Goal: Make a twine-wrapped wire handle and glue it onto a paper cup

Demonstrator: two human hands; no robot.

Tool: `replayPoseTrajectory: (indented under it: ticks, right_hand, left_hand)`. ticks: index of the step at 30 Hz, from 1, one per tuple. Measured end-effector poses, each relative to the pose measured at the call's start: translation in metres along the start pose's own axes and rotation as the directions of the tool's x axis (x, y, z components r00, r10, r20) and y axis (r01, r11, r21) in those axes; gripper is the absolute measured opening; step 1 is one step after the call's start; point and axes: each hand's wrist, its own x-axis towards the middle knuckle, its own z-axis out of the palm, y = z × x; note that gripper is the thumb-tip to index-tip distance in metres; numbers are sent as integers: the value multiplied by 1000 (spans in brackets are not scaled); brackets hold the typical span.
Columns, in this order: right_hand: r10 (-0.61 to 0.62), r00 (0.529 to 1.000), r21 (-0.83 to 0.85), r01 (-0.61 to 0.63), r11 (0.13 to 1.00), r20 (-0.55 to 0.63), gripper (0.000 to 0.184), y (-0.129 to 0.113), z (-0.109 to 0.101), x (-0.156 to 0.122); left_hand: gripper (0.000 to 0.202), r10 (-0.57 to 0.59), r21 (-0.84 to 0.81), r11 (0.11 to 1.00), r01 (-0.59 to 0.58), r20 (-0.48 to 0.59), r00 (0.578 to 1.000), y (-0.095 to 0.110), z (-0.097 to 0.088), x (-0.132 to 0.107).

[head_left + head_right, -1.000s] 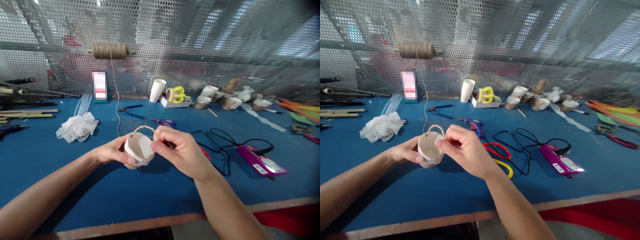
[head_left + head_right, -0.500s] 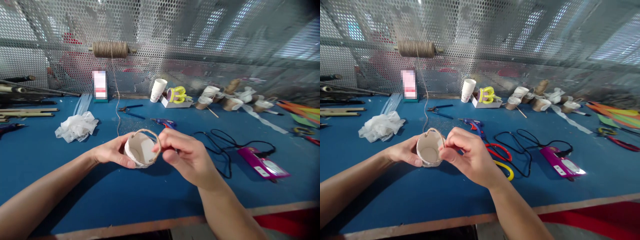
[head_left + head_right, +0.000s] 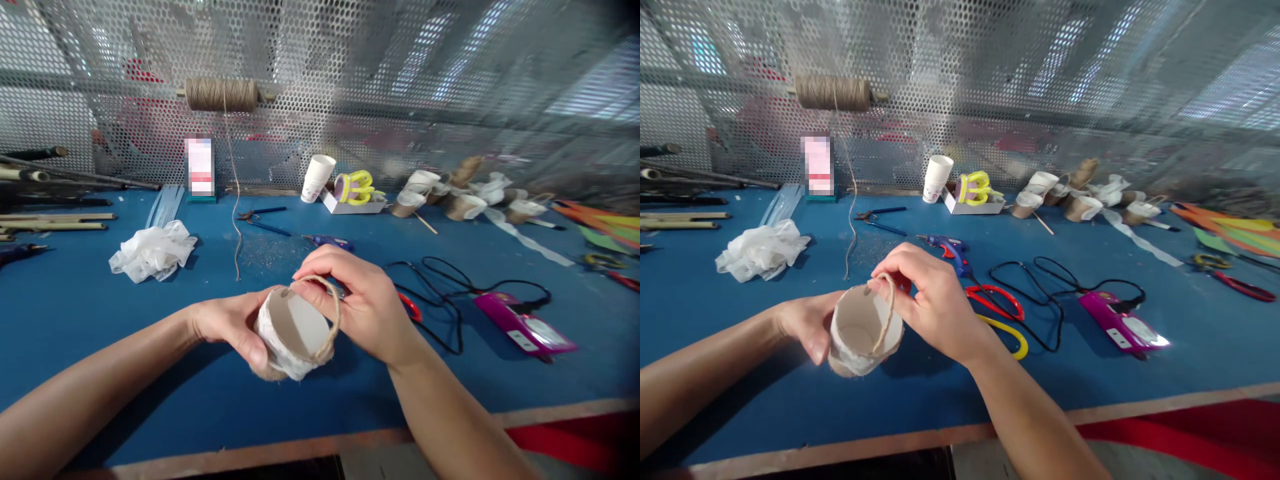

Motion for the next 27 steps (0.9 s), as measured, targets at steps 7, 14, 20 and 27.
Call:
replayPoseTrajectory:
  ticks: [7, 14, 20, 27]
  right_hand:
    - [-39, 999, -68, 38, 997, -10, 5, 3, 2, -1]
    - [-43, 999, -99, 41, 994, -11, 5, 1, 2, -1]
    - [71, 997, -83, -73, 994, -20, 8, 9, 5, -1]
    - [363, 931, 157, -354, 922, -34, 22, 19, 4, -8]
  left_hand:
    - [49, 23, 104, 994, -20, -33, 999, 2, 2, 1]
    - [54, 28, 148, 989, -17, -73, 997, 2, 1, -2]
    - [54, 54, 176, 984, -25, -162, 985, 4, -5, -4]
    - [55, 158, 126, 984, -130, -249, 956, -5, -22, -3]
